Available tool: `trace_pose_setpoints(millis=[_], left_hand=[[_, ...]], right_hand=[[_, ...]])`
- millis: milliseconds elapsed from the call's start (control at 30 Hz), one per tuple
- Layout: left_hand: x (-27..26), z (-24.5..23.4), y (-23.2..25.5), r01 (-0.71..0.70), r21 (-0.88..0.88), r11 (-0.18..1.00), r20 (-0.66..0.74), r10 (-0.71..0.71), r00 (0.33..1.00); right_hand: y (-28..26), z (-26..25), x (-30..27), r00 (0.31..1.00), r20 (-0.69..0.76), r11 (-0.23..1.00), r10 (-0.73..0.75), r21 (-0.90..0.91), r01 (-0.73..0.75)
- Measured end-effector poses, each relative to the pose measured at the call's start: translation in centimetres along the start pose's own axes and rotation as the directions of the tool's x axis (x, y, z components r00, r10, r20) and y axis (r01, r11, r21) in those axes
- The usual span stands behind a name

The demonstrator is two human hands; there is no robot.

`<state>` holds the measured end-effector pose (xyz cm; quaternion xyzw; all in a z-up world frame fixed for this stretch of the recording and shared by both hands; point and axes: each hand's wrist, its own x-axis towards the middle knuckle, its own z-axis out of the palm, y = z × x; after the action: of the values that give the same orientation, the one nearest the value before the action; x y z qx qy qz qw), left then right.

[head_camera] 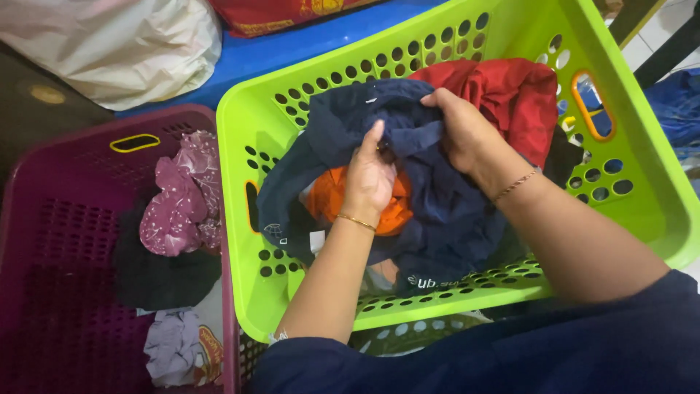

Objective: Sorting and inspecting laundry by transferring garments between baskets.

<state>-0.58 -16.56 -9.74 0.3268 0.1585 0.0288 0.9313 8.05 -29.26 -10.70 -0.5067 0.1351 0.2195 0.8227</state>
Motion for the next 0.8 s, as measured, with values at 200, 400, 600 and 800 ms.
trace_pose_setpoints(millis=[200, 400, 600, 800], left_hand=[[-3.0, 2.7, 1.4, -0.051, 0.199, 0.979, 0.02, 0.048, 0.999], [1.5, -3.6, -1.5, 0.056, 0.204, 0.977, 0.185, -0.094, 0.978], [1.2, -3.7, -1.5, -0.035, 0.16, 0.986, 0.424, -0.037, 0.905], [0.9, -3.3, -1.8, -0.078, 0.185, 0.98, 0.346, 0.009, 0.938]], right_hand=[[-2.1, 2.8, -5.2, 0.999, 0.028, 0.999, -0.035, -0.009, 0.036], [-1.8, 2.1, -4.5, 0.985, 0.121, 0.992, -0.121, 0.036, 0.118], [-4.3, 2.4, -6.2, 0.993, 0.118, 0.996, -0.004, -0.09, 0.015], [-5.7, 3.4, -8.7, 0.994, 0.033, 0.965, -0.103, -0.239, 0.108]])
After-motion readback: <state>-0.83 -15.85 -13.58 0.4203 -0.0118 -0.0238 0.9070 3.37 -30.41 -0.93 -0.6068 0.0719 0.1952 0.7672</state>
